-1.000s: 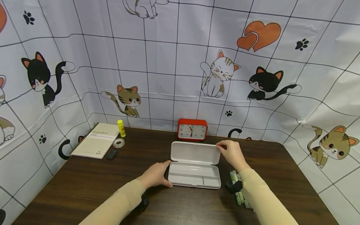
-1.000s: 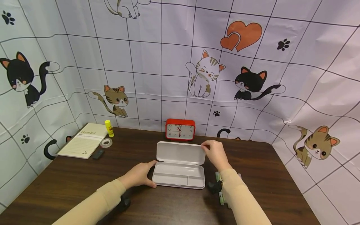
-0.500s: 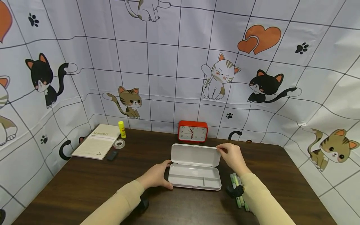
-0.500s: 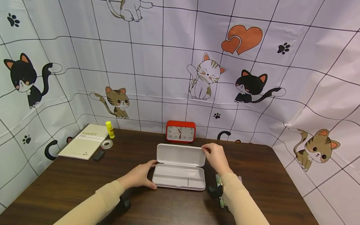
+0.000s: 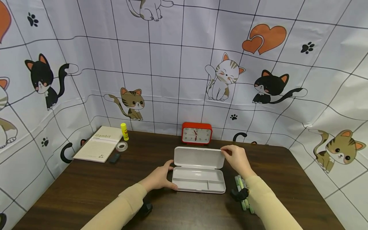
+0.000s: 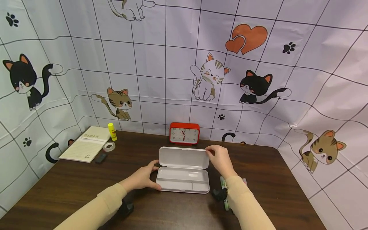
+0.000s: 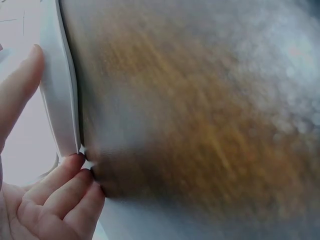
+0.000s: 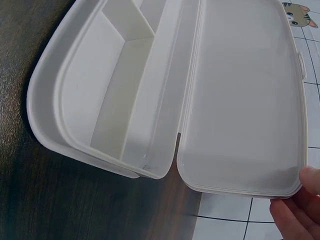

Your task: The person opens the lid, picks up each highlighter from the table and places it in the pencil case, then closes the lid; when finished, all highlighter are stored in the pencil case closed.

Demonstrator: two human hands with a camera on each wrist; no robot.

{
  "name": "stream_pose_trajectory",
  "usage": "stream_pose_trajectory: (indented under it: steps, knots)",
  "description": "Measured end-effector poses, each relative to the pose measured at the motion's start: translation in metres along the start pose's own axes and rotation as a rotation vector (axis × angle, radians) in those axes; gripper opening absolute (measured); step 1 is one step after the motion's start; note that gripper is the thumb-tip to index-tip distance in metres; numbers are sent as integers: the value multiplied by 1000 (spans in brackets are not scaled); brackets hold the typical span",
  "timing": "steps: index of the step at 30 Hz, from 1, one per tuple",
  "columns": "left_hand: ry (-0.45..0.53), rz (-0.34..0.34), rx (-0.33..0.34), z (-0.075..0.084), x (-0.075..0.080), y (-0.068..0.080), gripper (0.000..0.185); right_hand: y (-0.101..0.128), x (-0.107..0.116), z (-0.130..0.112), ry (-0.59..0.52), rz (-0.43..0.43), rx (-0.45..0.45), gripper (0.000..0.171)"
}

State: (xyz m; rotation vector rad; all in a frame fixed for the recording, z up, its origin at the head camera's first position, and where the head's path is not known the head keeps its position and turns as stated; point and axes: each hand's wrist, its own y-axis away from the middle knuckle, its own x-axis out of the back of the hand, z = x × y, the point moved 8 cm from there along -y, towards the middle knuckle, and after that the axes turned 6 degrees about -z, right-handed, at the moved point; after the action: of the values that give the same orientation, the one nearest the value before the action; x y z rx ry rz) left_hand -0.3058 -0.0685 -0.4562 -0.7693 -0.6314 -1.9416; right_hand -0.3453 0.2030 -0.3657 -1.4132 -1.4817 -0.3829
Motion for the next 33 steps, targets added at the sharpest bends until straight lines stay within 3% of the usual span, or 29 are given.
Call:
stream_pose_trajectory:
  steps: [18, 33]
  knots:
    - [9, -11, -10, 0, -3, -6, 110, 19, 16, 10, -13, 13, 0, 17]
    - [20, 6, 9, -4, -1, -3, 111, 67, 37, 49, 26, -114, -166, 20]
